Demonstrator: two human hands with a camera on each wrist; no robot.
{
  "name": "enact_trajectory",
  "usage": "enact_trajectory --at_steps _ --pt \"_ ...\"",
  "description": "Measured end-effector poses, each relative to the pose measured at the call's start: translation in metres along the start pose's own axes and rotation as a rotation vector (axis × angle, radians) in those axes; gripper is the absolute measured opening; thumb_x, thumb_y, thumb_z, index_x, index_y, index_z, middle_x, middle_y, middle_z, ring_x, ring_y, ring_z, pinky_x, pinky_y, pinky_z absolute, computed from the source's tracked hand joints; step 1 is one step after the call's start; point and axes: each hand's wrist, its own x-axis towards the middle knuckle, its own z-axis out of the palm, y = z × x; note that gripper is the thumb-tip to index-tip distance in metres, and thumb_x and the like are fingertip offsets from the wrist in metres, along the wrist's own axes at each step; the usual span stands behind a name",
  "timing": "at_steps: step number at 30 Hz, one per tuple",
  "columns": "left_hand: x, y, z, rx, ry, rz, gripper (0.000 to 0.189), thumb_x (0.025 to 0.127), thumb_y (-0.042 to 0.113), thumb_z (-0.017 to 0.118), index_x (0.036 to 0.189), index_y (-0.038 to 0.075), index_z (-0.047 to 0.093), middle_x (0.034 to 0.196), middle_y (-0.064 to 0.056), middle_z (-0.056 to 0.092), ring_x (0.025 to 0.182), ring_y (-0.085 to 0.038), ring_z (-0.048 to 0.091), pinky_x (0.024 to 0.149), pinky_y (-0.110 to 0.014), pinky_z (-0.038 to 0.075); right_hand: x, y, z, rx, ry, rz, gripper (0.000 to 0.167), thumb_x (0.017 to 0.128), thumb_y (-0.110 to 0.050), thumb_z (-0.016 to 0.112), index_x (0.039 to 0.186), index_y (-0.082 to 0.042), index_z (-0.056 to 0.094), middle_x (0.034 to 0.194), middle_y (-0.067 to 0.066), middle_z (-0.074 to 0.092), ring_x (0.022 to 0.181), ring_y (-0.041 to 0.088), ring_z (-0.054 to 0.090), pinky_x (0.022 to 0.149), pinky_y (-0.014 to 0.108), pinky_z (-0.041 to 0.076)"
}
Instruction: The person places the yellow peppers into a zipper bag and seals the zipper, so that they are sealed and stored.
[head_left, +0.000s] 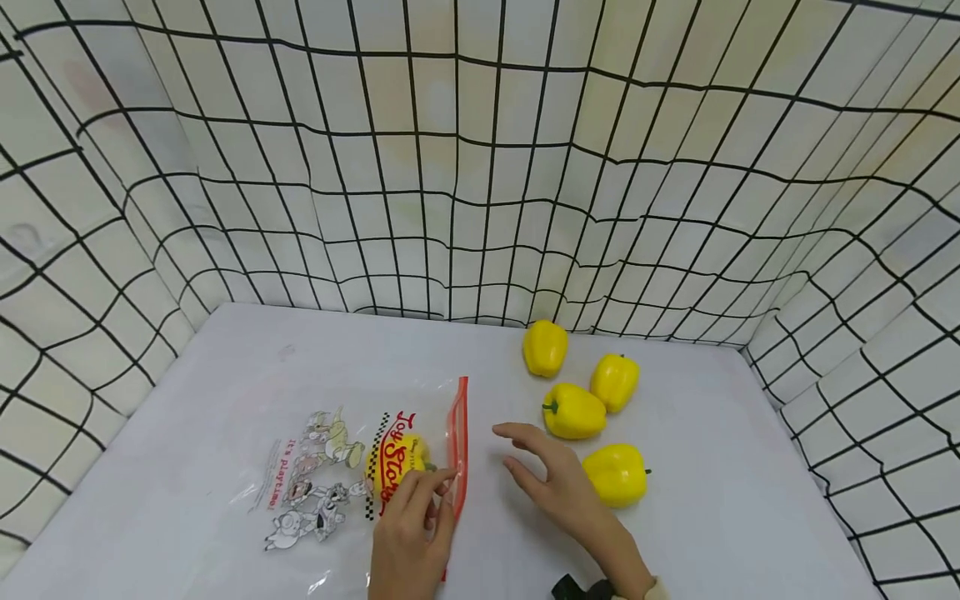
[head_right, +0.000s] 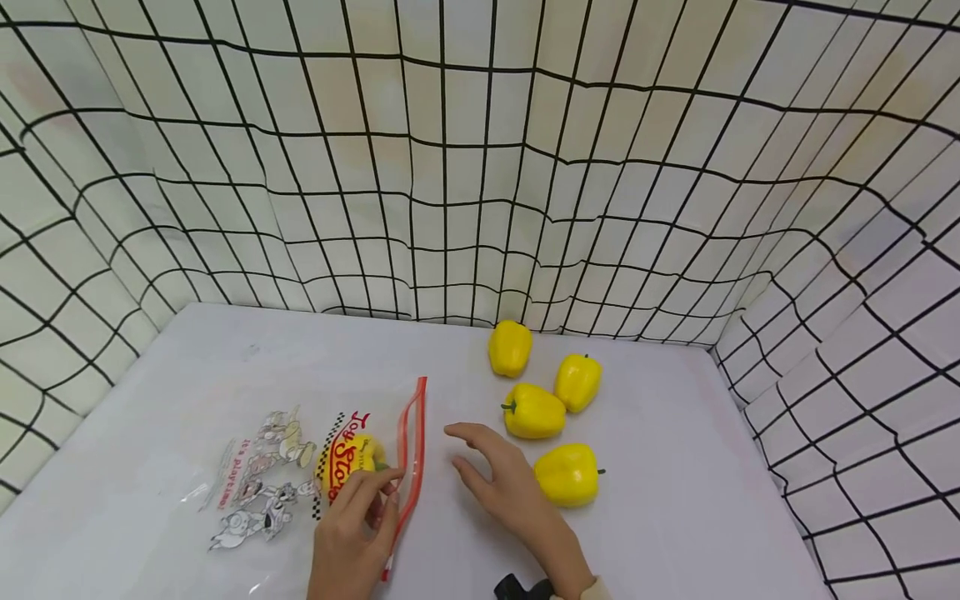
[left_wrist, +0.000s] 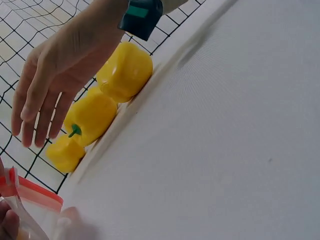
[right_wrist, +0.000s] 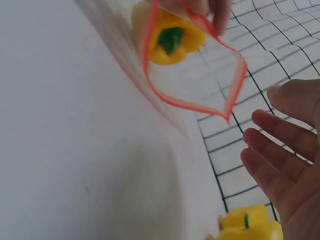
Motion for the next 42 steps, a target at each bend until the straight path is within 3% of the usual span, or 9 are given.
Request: enact_trajectory --at_steps 7,10,13,16,24,28,31,36,42 --pt "0.001 0.001 0.003 -0.015 -0.027 -0.017 0.037 0.081 -0.004 0.083 0.11 0.018 0.076 0.091 0.015 0.058 0.07 0.004 0.045 0.057 -0.014 0.043 -0.017 0.007 -0.031 -0.129 0.087 0.035 0.048 0.095 -0.005 0.074 0.138 -0.022 0.064 0.137 -0.007 0.068 0.125 0.025 0.067 0.105 0.037 0.056" --pt "0.001 0.0 0.003 -0.011 -0.022 -0.013 0.037 0.08 -0.004 0.083 0.109 0.018 0.076 0.091 0.014 0.059 0.069 0.004 0.046 0.057 -0.013 0.043 -0.026 0.013 -0.042 -0.19 0.129 0.032 0.049 0.093 -0.003 0.076 0.138 -0.02 0.064 0.137 -0.008 0.068 0.125 0.019 0.066 0.108 0.024 0.052" --pt "0.002 0.0 0.003 -0.004 -0.027 -0.018 0.037 0.08 -0.004 0.083 0.109 0.018 0.076 0.091 0.014 0.059 0.069 0.003 0.046 0.057 -0.014 0.043 -0.033 0.018 -0.053 -0.22 0.175 0.056 0.05 0.092 -0.001 0.076 0.137 -0.019 0.065 0.137 -0.007 0.068 0.127 0.018 0.064 0.11 0.008 0.04" --pt "0.002 0.001 0.002 0.0 -0.035 -0.035 0.037 0.081 -0.003 0.084 0.109 0.018 0.076 0.091 0.014 0.058 0.069 0.002 0.046 0.057 -0.015 0.044 -0.04 0.022 -0.063 -0.242 0.215 0.082 0.052 0.092 0.0 0.076 0.138 -0.021 0.064 0.137 -0.005 0.068 0.131 0.02 0.061 0.11 0.001 0.031" --pt "0.002 -0.001 0.002 -0.013 -0.045 -0.039 0.036 0.082 -0.004 0.082 0.109 0.019 0.076 0.09 0.011 0.061 0.069 0.002 0.046 0.056 -0.015 0.045 -0.054 0.035 -0.079 -0.284 0.311 0.139 0.049 0.095 -0.006 0.074 0.141 -0.018 0.062 0.141 -0.001 0.066 0.136 -0.004 0.05 0.111 0.0 0.027" --pt "0.001 -0.002 0.002 -0.026 -0.044 -0.026 0.036 0.081 -0.005 0.08 0.109 0.018 0.076 0.09 0.008 0.063 0.069 0.003 0.046 0.056 -0.015 0.045 -0.06 0.042 -0.082 -0.285 0.307 0.205 0.046 0.099 -0.018 0.072 0.144 -0.018 0.06 0.144 0.0 0.064 0.137 0.003 0.051 0.108 -0.002 0.025" --pt "0.001 -0.003 0.002 -0.031 -0.045 -0.016 0.036 0.081 -0.005 0.08 0.109 0.018 0.076 0.09 0.006 0.063 0.069 0.003 0.046 0.057 -0.013 0.044 -0.064 0.048 -0.083 -0.269 0.292 0.264 0.046 0.101 -0.024 0.07 0.146 -0.018 0.058 0.146 0.003 0.062 0.135 0.014 0.054 0.106 -0.001 0.03" --pt "0.001 -0.002 0.002 -0.02 -0.041 -0.011 0.036 0.081 -0.005 0.08 0.109 0.018 0.076 0.09 0.008 0.063 0.07 0.003 0.046 0.057 -0.013 0.043 -0.069 0.055 -0.084 -0.223 0.239 0.372 0.051 0.104 -0.034 0.065 0.151 -0.02 0.052 0.15 0.001 0.059 0.133 0.009 0.054 0.104 0.01 0.042" --pt "0.001 0.001 0.0 -0.007 -0.06 -0.055 0.036 0.082 -0.004 0.082 0.108 0.019 0.076 0.089 0.013 0.059 0.069 0.003 0.046 0.057 -0.015 0.045 -0.07 0.057 -0.084 -0.197 0.162 0.475 0.055 0.105 -0.044 0.059 0.154 -0.022 0.047 0.149 0.002 0.06 0.136 0.026 0.055 0.11 0.04 0.049"
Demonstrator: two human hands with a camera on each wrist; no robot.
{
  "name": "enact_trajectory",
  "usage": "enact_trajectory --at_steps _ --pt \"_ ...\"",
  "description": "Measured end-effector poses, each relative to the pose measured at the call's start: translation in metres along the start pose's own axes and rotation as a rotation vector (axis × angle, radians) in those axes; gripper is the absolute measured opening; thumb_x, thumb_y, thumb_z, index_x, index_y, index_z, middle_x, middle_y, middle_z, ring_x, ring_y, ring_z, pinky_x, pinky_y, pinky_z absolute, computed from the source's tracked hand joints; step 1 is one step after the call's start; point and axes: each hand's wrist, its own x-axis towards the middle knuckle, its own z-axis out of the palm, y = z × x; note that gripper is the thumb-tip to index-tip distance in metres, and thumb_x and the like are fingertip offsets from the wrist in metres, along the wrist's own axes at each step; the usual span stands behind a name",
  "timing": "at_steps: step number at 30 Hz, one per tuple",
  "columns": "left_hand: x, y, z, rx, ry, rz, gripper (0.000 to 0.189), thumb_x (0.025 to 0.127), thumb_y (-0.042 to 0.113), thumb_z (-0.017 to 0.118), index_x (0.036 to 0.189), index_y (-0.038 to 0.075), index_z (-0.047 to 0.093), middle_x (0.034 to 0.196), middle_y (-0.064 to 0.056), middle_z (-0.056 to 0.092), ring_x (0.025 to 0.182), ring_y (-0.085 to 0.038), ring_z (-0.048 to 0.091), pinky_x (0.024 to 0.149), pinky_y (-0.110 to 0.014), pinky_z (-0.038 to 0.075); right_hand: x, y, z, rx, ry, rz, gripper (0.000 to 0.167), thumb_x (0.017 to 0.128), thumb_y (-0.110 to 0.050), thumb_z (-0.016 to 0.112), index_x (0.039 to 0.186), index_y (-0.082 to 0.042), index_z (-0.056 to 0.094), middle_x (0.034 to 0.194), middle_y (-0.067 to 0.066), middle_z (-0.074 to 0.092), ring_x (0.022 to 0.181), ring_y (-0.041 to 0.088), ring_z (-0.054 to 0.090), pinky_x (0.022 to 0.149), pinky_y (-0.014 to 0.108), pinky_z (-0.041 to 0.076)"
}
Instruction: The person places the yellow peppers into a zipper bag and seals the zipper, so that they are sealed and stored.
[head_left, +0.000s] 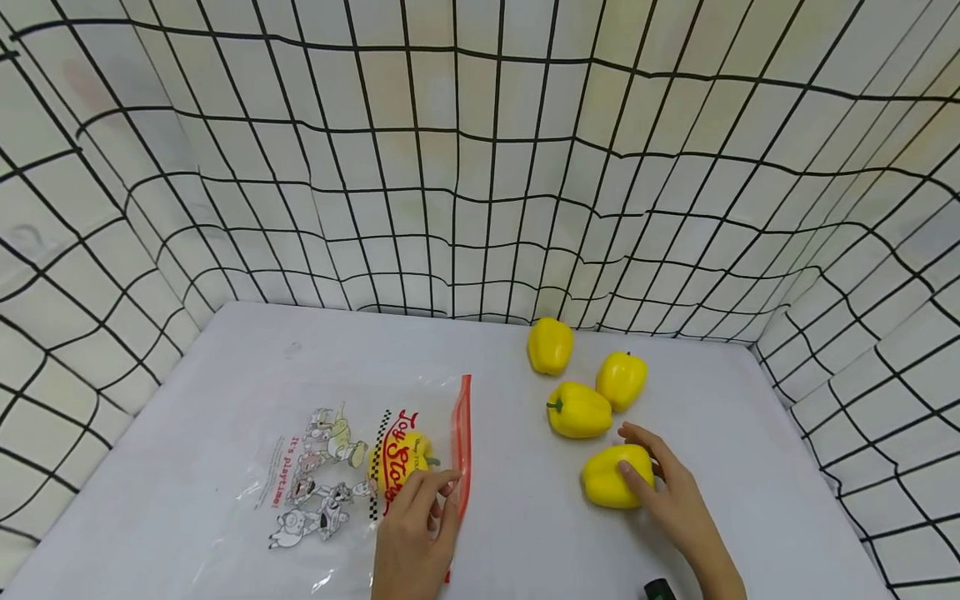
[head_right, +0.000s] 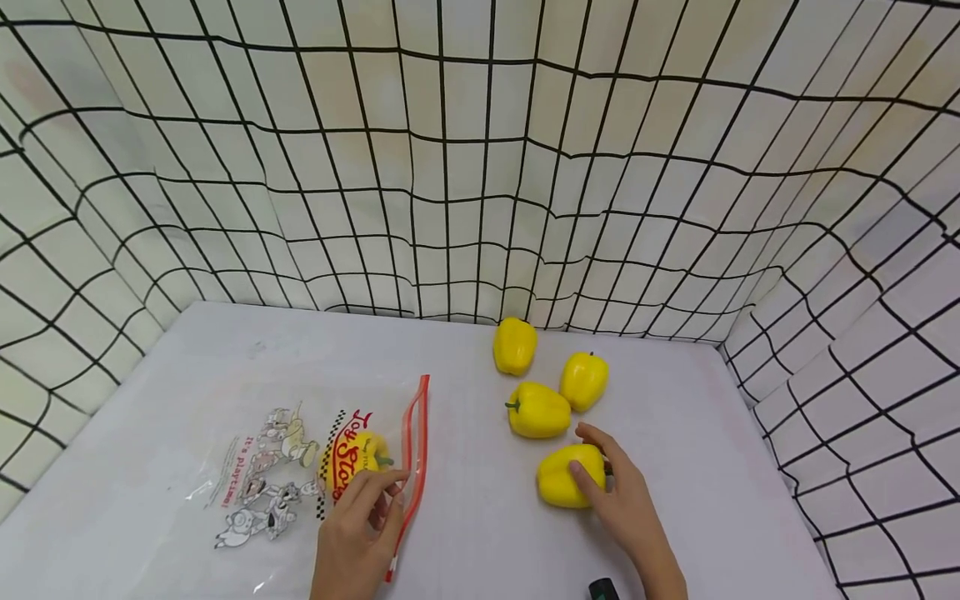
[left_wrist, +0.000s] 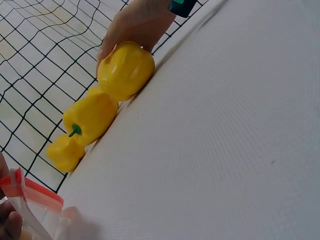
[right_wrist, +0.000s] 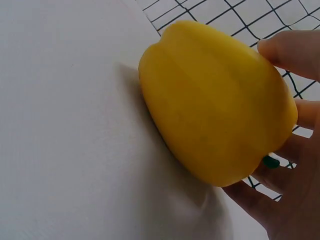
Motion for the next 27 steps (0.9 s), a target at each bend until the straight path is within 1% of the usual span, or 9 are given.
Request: enact_trajectory --at_steps 2,3,6,9,12,15,19,22,27 --pt "0.0 0.0 0.0 -0.004 -0.002 -0.008 0.036 0.081 -0.004 0.083 0.108 0.019 0.076 0.089 0.015 0.057 0.069 0.003 0.046 0.057 -0.015 0.045 0.0 0.001 0.0 -0.008 -0.018 0.006 0.055 0.106 -0.044 0.059 0.155 -0.022 0.046 0.149 0.001 0.061 0.136 0.027 0.056 0.11 0.05 0.048" --pt "0.0 0.0 0.0 -0.006 0.0 -0.009 0.036 0.081 -0.004 0.083 0.108 0.019 0.076 0.089 0.015 0.056 0.069 0.003 0.046 0.057 -0.015 0.045 0.0 0.002 0.0 -0.011 -0.025 0.002 0.055 0.106 -0.044 0.058 0.155 -0.022 0.046 0.148 0.0 0.061 0.135 0.026 0.056 0.11 0.05 0.049" --pt "0.0 0.0 0.0 -0.015 0.009 -0.001 0.036 0.081 -0.005 0.083 0.108 0.019 0.076 0.089 0.015 0.056 0.069 0.003 0.046 0.056 -0.016 0.046 -0.002 0.005 -0.002 0.0 -0.06 -0.019 0.056 0.105 -0.042 0.06 0.156 -0.023 0.044 0.149 -0.002 0.06 0.134 0.016 0.056 0.111 0.032 0.049" --pt "-0.001 -0.001 0.0 -0.018 0.007 -0.005 0.037 0.081 -0.005 0.083 0.108 0.019 0.076 0.089 0.014 0.057 0.07 0.004 0.046 0.057 -0.016 0.046 -0.004 0.01 -0.005 0.052 -0.11 -0.046 0.063 0.103 -0.037 0.066 0.158 -0.023 0.04 0.152 0.0 0.057 0.131 -0.002 0.052 0.109 0.015 0.044" --pt "-0.002 -0.001 0.0 -0.015 -0.001 -0.012 0.036 0.081 -0.005 0.083 0.108 0.019 0.076 0.089 0.014 0.057 0.07 0.003 0.046 0.057 -0.017 0.047 -0.008 0.015 -0.009 0.12 -0.161 -0.072 0.074 0.097 -0.03 0.073 0.161 -0.021 0.036 0.156 0.005 0.053 0.13 -0.015 0.045 0.109 0.011 0.041" --pt "-0.002 0.0 -0.001 -0.004 -0.008 -0.015 0.036 0.082 -0.004 0.083 0.108 0.019 0.075 0.089 0.014 0.056 0.07 0.003 0.046 0.057 -0.017 0.046 -0.009 0.018 -0.011 0.176 -0.2 -0.079 0.084 0.093 -0.027 0.079 0.163 -0.023 0.032 0.159 0.007 0.049 0.13 -0.019 0.042 0.11 0.01 0.039" --pt "-0.002 0.0 -0.001 -0.006 -0.005 -0.007 0.035 0.082 -0.003 0.083 0.108 0.019 0.075 0.089 0.016 0.056 0.069 0.002 0.046 0.057 -0.017 0.046 -0.009 0.021 -0.013 0.208 -0.23 -0.095 0.093 0.088 -0.024 0.083 0.164 -0.024 0.03 0.163 0.008 0.045 0.132 -0.019 0.041 0.11 0.009 0.037" --pt "-0.002 -0.001 -0.001 -0.009 0.003 0.005 0.036 0.081 -0.004 0.083 0.108 0.019 0.075 0.089 0.016 0.056 0.069 0.002 0.046 0.057 -0.016 0.045 -0.008 0.023 -0.013 0.205 -0.238 -0.106 0.096 0.085 -0.024 0.085 0.163 -0.024 0.031 0.164 0.008 0.043 0.133 -0.02 0.04 0.11 0.009 0.036" --pt "-0.001 -0.002 0.001 -0.012 0.017 0.022 0.035 0.081 -0.004 0.084 0.107 0.019 0.075 0.089 0.017 0.055 0.068 0.004 0.045 0.056 -0.016 0.045 -0.007 0.024 -0.012 0.206 -0.222 -0.115 0.093 0.083 -0.022 0.087 0.161 -0.021 0.036 0.163 0.007 0.044 0.133 -0.017 0.042 0.109 0.009 0.037"
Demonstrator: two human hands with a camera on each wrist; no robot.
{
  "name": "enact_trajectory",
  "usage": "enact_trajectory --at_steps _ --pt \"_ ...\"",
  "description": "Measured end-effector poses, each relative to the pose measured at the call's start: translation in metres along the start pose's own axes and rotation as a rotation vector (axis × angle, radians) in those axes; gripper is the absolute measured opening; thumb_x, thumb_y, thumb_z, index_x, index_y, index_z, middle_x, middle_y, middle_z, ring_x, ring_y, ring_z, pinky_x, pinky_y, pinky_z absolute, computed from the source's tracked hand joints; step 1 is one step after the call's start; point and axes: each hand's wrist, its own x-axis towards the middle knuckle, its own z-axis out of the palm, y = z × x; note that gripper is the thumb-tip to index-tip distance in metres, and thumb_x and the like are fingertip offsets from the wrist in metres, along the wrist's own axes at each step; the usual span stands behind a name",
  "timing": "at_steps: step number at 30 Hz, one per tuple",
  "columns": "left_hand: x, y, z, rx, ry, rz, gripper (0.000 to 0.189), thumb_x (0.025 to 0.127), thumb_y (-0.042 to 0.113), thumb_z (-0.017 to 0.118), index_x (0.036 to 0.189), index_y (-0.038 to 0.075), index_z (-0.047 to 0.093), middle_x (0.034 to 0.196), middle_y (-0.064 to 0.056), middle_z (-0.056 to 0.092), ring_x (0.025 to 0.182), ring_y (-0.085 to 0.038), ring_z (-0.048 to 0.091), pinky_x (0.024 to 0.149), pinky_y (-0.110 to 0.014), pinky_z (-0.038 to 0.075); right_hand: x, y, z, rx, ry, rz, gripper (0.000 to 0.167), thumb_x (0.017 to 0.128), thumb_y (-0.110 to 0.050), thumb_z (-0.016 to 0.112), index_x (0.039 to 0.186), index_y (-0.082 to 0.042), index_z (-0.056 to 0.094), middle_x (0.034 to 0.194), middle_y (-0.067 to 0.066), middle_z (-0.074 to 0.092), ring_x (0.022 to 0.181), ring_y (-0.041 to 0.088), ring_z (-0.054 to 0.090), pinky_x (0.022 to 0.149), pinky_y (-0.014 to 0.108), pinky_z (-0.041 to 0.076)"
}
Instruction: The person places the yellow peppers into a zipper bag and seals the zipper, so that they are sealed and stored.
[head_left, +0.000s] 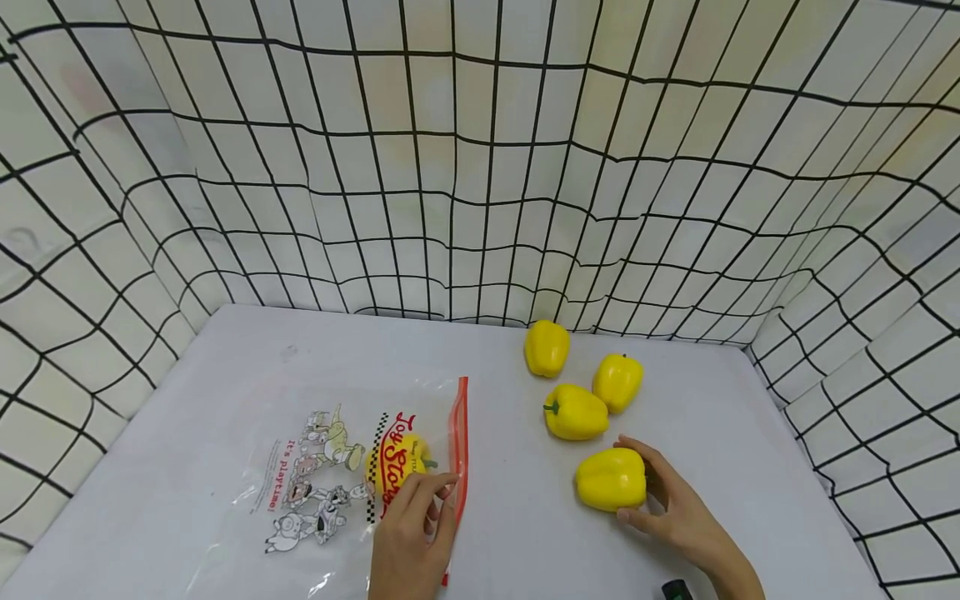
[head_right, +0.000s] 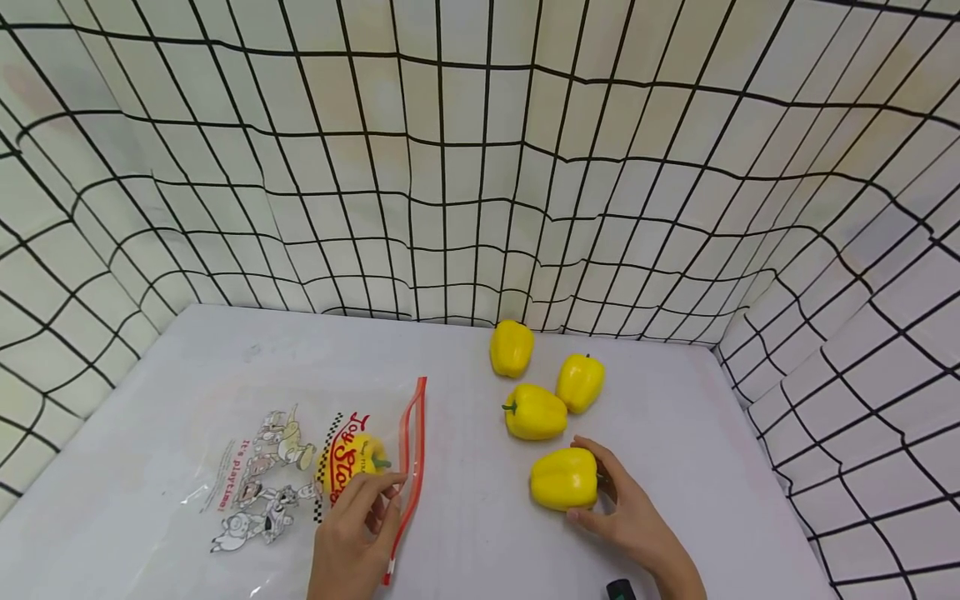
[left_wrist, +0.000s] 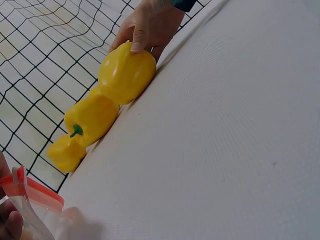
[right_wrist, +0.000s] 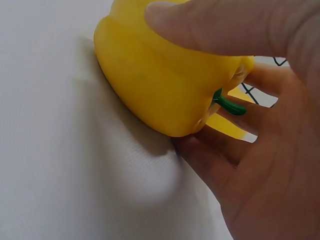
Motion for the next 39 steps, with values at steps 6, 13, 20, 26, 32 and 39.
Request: enact_trajectory --at_steps 6,13,20,26,32,39 --pt "0.0 0.0 0.0 -0.002 -0.001 -0.008 0.035 0.082 -0.003 0.084 0.107 0.019 0.076 0.089 0.018 0.055 0.069 0.003 0.046 0.056 -0.016 0.045 0.001 0.001 0.0 0.002 0.014 -0.008 0.09 0.083 -0.021 0.087 0.158 -0.018 0.038 0.16 0.008 0.047 0.13 -0.015 0.046 0.108 0.009 0.039" --pt "-0.001 0.0 -0.001 -0.003 -0.012 -0.027 0.035 0.082 -0.003 0.083 0.107 0.02 0.075 0.089 0.017 0.055 0.069 0.004 0.045 0.057 -0.016 0.046 0.001 -0.001 0.0 0.003 0.009 -0.003 0.089 0.083 -0.022 0.088 0.158 -0.018 0.039 0.159 0.007 0.048 0.129 -0.013 0.048 0.108 0.009 0.039" --pt "0.0 0.001 -0.002 0.008 -0.025 -0.049 0.034 0.083 -0.001 0.083 0.108 0.02 0.076 0.089 0.016 0.056 0.07 0.002 0.047 0.058 -0.016 0.046 0.004 -0.005 0.003 0.027 0.005 0.015 0.088 0.083 -0.022 0.087 0.157 -0.018 0.039 0.16 0.006 0.047 0.129 -0.011 0.049 0.107 0.009 0.039" --pt "0.001 0.003 -0.002 0.009 -0.047 -0.07 0.032 0.085 0.001 0.082 0.109 0.021 0.076 0.09 0.015 0.057 0.07 0.001 0.047 0.059 -0.015 0.046 0.007 -0.009 0.01 0.053 -0.031 -0.002 0.086 0.084 -0.023 0.087 0.156 -0.022 0.041 0.159 0.007 0.047 0.131 -0.008 0.05 0.108 0.011 0.04" --pt "0.0 0.001 -0.002 -0.003 -0.033 -0.045 0.033 0.084 -0.002 0.081 0.109 0.02 0.076 0.09 0.014 0.059 0.07 0.002 0.047 0.057 -0.015 0.045 0.011 -0.017 0.019 0.083 -0.089 0.007 0.086 0.083 -0.023 0.088 0.156 -0.021 0.041 0.155 0.003 0.051 0.131 0.0 0.053 0.109 0.013 0.041" --pt "0.0 0.0 -0.002 -0.009 -0.008 -0.027 0.033 0.083 -0.002 0.082 0.108 0.02 0.076 0.091 0.016 0.057 0.069 0.001 0.048 0.057 -0.015 0.045 0.019 -0.03 0.035 0.098 -0.157 0.05 0.085 0.084 -0.027 0.088 0.155 -0.023 0.042 0.152 -0.004 0.052 0.134 0.011 0.054 0.112 0.018 0.042"
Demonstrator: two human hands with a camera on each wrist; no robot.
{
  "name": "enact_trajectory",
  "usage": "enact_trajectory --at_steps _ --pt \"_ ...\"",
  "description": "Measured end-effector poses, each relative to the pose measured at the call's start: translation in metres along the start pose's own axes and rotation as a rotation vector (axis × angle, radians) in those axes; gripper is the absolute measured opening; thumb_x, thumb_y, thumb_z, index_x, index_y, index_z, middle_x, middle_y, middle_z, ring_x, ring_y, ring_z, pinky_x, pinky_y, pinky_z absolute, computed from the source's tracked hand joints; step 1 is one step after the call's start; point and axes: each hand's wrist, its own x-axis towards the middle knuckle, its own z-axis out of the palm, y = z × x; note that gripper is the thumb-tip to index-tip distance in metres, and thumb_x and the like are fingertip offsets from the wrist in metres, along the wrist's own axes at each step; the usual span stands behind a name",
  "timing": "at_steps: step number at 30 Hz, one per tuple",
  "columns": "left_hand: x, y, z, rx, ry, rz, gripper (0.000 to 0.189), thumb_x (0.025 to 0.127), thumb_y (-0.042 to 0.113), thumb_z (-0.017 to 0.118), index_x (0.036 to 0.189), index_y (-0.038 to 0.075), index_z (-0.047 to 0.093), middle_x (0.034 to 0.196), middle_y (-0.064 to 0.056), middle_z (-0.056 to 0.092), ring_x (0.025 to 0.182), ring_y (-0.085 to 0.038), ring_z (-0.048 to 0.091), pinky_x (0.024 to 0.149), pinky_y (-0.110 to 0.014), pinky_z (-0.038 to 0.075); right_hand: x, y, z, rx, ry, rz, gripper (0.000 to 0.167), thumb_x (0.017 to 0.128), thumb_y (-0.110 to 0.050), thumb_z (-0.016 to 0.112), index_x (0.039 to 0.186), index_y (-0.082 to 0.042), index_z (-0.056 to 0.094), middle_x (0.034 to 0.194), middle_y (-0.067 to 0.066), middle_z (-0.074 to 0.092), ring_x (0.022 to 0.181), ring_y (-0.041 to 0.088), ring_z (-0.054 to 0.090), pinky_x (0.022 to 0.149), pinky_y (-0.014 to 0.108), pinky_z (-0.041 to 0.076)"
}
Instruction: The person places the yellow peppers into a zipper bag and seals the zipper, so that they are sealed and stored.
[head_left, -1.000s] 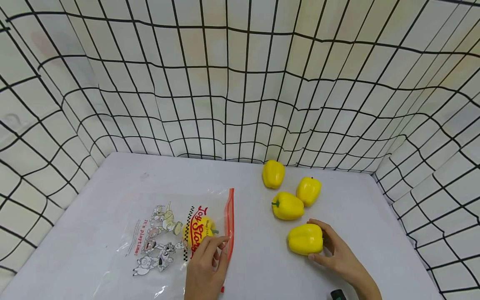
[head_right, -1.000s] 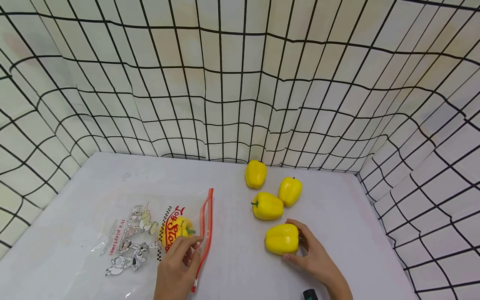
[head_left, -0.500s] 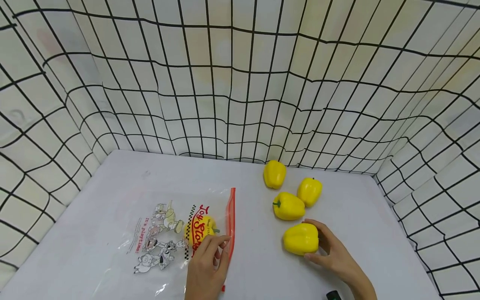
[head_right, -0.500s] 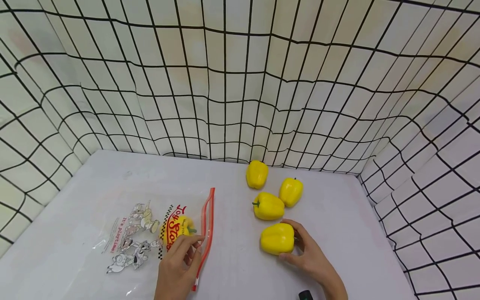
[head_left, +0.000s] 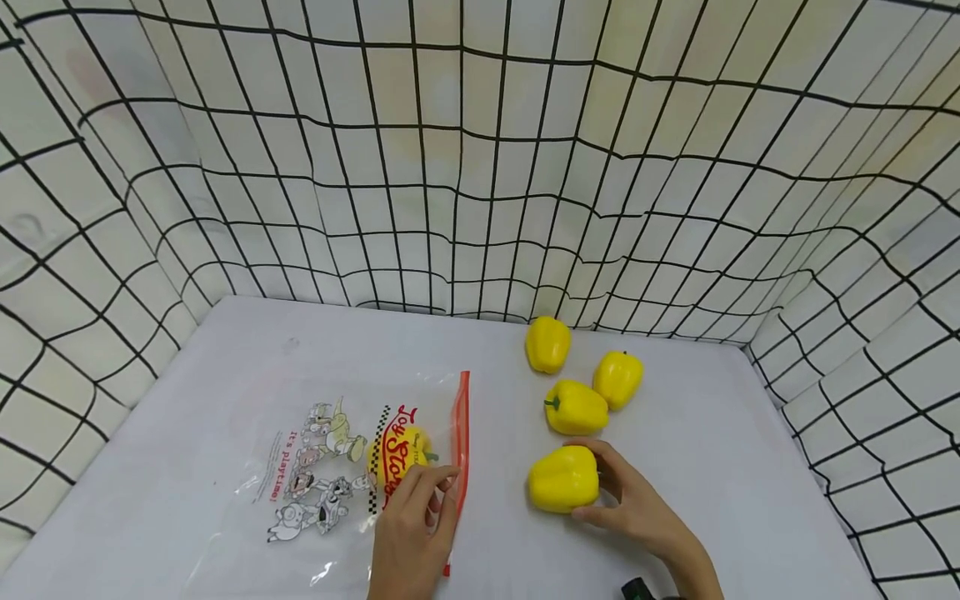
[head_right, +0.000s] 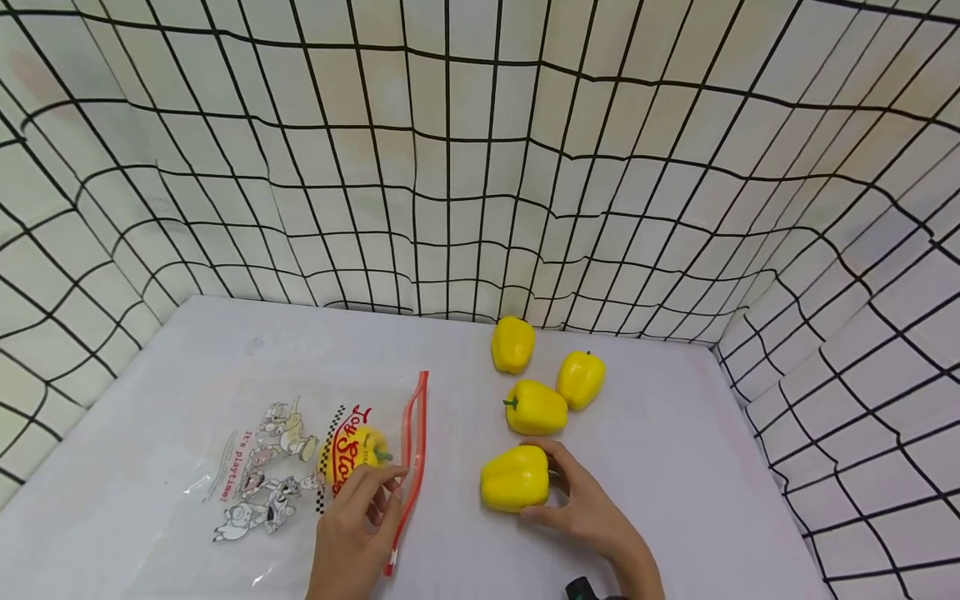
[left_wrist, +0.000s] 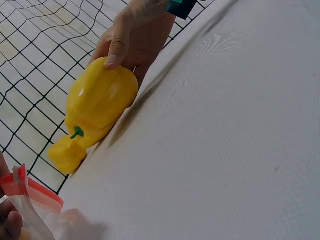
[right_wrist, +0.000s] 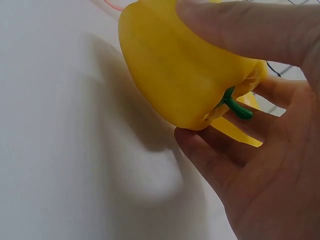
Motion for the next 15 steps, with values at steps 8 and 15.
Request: enact_trajectory --at_steps 8,15 --pt "0.0 0.001 -0.001 0.015 0.004 -0.009 0.031 0.085 0.001 0.082 0.109 0.02 0.076 0.092 0.016 0.057 0.07 -0.001 0.049 0.058 -0.016 0.044 0.014 -0.013 0.017 0.008 -0.051 -0.006 0.088 0.083 -0.031 0.088 0.157 -0.026 0.041 0.155 -0.005 0.05 0.14 0.024 0.051 0.116 0.03 0.044" --pt "0.0 0.003 -0.001 0.022 -0.004 -0.025 0.029 0.087 0.003 0.082 0.11 0.021 0.075 0.092 0.016 0.056 0.07 -0.002 0.048 0.059 -0.015 0.044 0.025 -0.022 0.027 0.016 -0.089 -0.047 0.088 0.083 -0.028 0.088 0.157 -0.022 0.04 0.156 -0.004 0.05 0.139 0.025 0.052 0.119 0.038 0.044"
